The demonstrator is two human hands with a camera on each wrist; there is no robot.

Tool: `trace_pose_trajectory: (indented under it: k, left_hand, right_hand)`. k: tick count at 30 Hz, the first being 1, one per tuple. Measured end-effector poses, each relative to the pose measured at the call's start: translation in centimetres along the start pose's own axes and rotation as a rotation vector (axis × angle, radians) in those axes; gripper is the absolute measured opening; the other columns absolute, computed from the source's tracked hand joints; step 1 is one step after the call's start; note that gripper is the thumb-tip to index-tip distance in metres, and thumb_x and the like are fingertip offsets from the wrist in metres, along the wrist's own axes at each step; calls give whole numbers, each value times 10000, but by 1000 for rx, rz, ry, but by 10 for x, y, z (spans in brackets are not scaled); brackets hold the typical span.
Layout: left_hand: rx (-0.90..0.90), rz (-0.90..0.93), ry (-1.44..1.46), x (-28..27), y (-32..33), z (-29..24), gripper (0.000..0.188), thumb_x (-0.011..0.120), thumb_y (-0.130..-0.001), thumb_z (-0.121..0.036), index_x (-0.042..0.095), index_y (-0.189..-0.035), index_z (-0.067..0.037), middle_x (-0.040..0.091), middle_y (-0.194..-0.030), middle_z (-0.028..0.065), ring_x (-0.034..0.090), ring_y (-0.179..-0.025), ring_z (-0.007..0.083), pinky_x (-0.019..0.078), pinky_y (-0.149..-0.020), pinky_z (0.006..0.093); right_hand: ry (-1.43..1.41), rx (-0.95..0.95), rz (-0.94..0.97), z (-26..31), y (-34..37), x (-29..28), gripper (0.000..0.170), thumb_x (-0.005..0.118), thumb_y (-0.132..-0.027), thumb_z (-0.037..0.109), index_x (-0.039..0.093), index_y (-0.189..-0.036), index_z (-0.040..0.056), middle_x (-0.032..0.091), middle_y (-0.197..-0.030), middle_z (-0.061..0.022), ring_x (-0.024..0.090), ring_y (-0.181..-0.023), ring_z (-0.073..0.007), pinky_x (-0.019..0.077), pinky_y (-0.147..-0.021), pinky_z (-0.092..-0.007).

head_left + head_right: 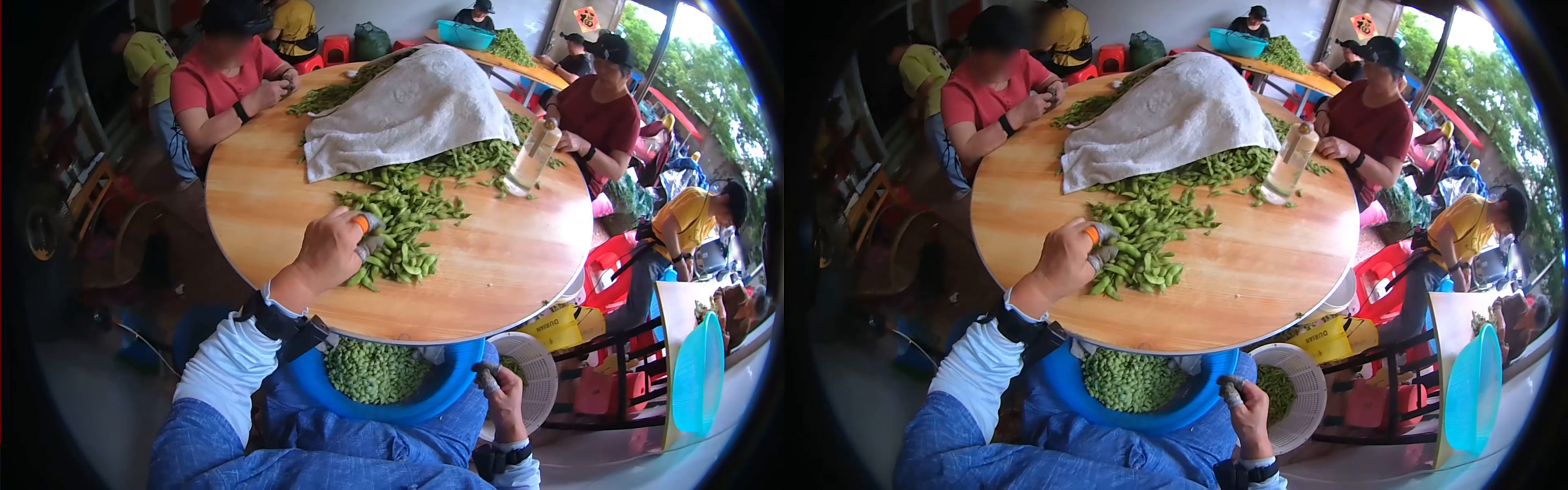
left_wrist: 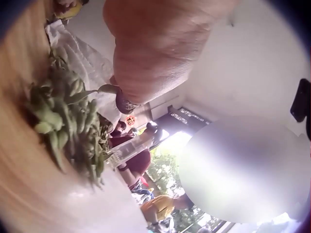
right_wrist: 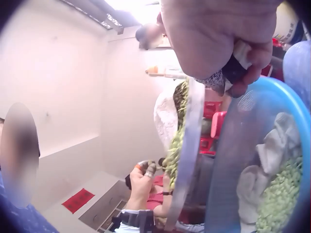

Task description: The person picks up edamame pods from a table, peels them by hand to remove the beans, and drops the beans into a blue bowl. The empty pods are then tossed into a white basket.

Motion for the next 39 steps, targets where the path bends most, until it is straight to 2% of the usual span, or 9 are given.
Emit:
trace_pose_trajectory:
  k: [5, 8, 12, 17, 20, 25, 28, 32, 39]
  left_hand:
    - [-435, 136, 841, 16, 20, -2, 218, 684, -713, -157, 572, -828, -9, 559, -732, -13, 505, -654, 28, 430, -556, 210]
    - [-560, 187, 1375, 23, 33, -27, 192, 653, -739, -108, 557, -872, -8, 558, -773, -26, 528, -686, 50, 454, -626, 205]
    - [-734, 374, 1625, 32, 65, -56, 248, 649, -745, -164, 542, -917, -20, 569, -752, 15, 547, -691, 89, 447, -660, 222]
    - [-785, 296, 1718, 44, 80, -63, 239, 591, -786, -226, 549, -925, -36, 576, -744, 59, 467, -570, 61, 345, -504, 181]
    - [-824, 150, 1935, 42, 79, -60, 187, 581, -787, -181, 556, -924, -57, 570, -798, 78, 450, -553, 66, 338, -494, 184]
    - [-961, 47, 2015, 57, 94, -73, 138, 585, -780, -150, 561, -894, -77, 557, -818, 45, 467, -546, 77, 340, -471, 184]
    - [-1009, 181, 1920, 57, 102, -80, 132, 602, -767, -131, 558, -867, -57, 556, -764, 38, 452, -510, 74, 335, -451, 180]
    - [-788, 411, 1511, 48, 106, -76, 114, 585, -771, -47, 552, -868, 5, 566, -732, 26, 525, -612, 79, 426, -535, 195]
    - [-871, 567, 1462, 46, 117, -73, 92, 585, -760, -18, 558, -832, 32, 564, -704, 28, 527, -601, 77, 436, -544, 196]
  right_hand:
    - [-244, -176, 237, 62, -14, 63, 303, 574, -787, 187, 550, -1007, -20, 553, -761, -9, 482, -654, -72, 380, -594, -186]
    - [-276, -122, 402, 80, -24, 81, 342, 508, -827, 103, 453, -1145, -12, 551, -838, -12, 489, -767, -73, 393, -690, -205]
    - [-476, -27, 466, 88, -30, 93, 414, 505, -826, 97, 380, -1210, 3, 542, -805, -11, 490, -748, -75, 380, -653, -199]
    - [-424, 39, 417, 85, -25, 93, 437, 517, -818, 83, 362, -1220, 11, 552, -807, -24, 503, -751, -82, 386, -662, -197]
    - [-336, -164, 266, 77, -15, 85, 355, 524, -815, 56, 428, -1151, -6, 562, -839, -28, 514, -777, -87, 403, -699, -207]
    - [-250, -56, 405, 57, -7, 90, 196, 521, -818, 34, 516, -1002, -36, 568, -882, -36, 524, -813, -97, 418, -727, -223]
    - [-332, -6, 372, 57, -10, 92, 191, 521, -824, 54, 522, -989, -41, 574, -919, -43, 525, -830, -98, 424, -739, -229]
    - [-427, -18, 386, 60, -11, 88, 216, 534, -822, 83, 526, -1003, -35, 580, -938, -45, 526, -843, -94, 425, -754, -234]
    - [-421, 78, 482, 56, -10, 87, 205, 543, -815, 83, 538, -979, -40, 589, -916, -40, 535, -823, -90, 433, -745, -232]
Point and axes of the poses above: each hand's wrist, its own y-axis away from the middle knuckle, its own x-axis out of the palm, z = x × y, the point moved 3 cm from there along -y, towards the middle knuckle
